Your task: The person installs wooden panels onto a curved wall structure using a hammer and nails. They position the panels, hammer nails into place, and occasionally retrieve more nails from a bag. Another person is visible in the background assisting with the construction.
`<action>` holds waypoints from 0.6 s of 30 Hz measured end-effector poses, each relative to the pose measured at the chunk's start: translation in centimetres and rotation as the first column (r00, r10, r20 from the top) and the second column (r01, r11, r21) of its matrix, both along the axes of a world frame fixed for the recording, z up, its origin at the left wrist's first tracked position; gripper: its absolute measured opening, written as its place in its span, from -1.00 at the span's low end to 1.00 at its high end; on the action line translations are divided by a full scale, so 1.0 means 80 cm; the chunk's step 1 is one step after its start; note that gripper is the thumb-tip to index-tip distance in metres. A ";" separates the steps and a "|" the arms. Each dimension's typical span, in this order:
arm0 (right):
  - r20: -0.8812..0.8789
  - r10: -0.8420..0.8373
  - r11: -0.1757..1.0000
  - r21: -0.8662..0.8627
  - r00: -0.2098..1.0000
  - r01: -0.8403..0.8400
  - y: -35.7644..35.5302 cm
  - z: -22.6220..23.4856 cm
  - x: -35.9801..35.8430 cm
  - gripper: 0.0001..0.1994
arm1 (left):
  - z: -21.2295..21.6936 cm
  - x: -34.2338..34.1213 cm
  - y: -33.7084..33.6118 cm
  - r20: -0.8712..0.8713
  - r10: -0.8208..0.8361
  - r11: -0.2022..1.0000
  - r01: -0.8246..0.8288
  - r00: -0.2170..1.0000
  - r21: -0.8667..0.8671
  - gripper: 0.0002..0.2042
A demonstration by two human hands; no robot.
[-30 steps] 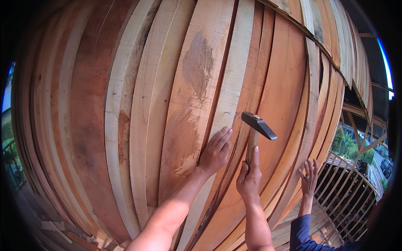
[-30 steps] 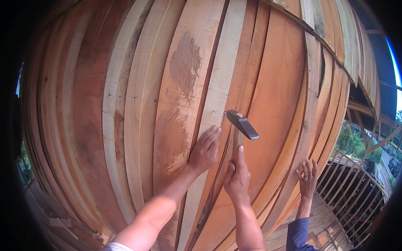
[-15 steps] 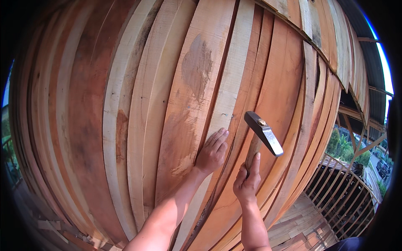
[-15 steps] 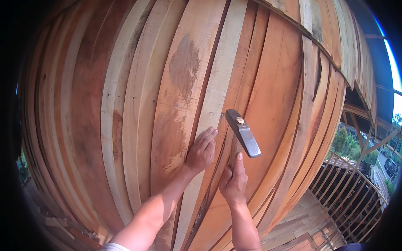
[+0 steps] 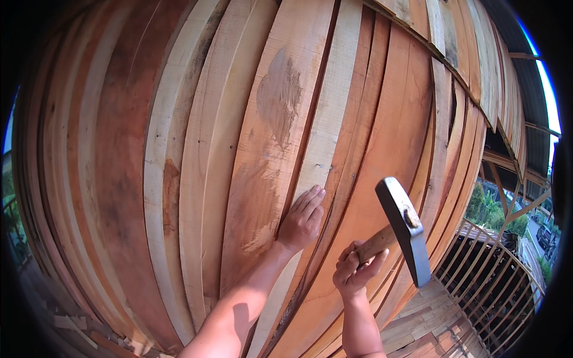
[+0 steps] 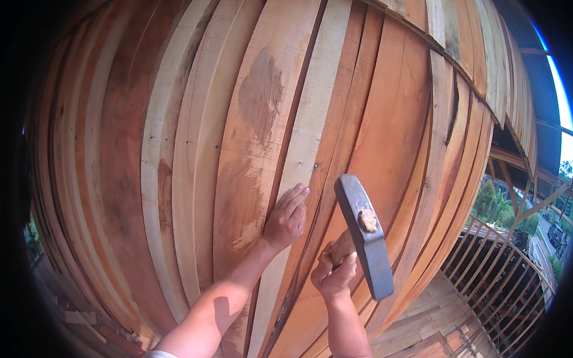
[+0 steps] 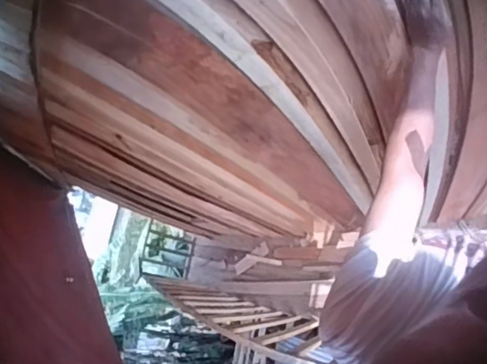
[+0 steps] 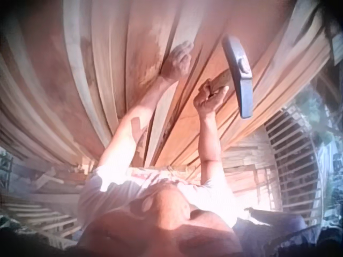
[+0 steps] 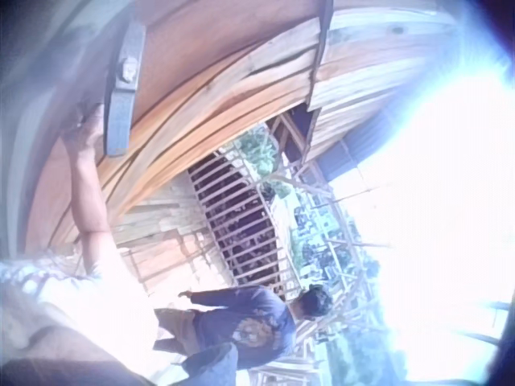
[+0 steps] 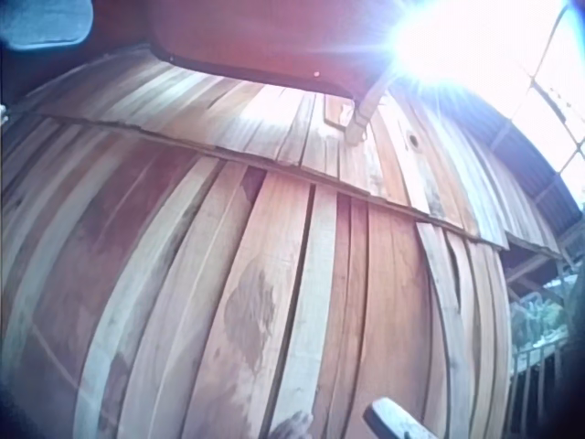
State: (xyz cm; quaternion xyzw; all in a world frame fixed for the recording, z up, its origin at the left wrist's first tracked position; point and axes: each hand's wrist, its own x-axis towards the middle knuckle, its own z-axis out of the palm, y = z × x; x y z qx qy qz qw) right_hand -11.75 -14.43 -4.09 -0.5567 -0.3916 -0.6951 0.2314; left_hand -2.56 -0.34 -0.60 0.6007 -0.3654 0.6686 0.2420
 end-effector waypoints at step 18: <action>-0.381 -0.337 0.941 -0.162 0.861 0.296 0.007 0.028 0.058 -0.41 | -0.013 -0.002 -0.002 -0.057 -0.018 0.999 0.021 0.998 0.049 -0.98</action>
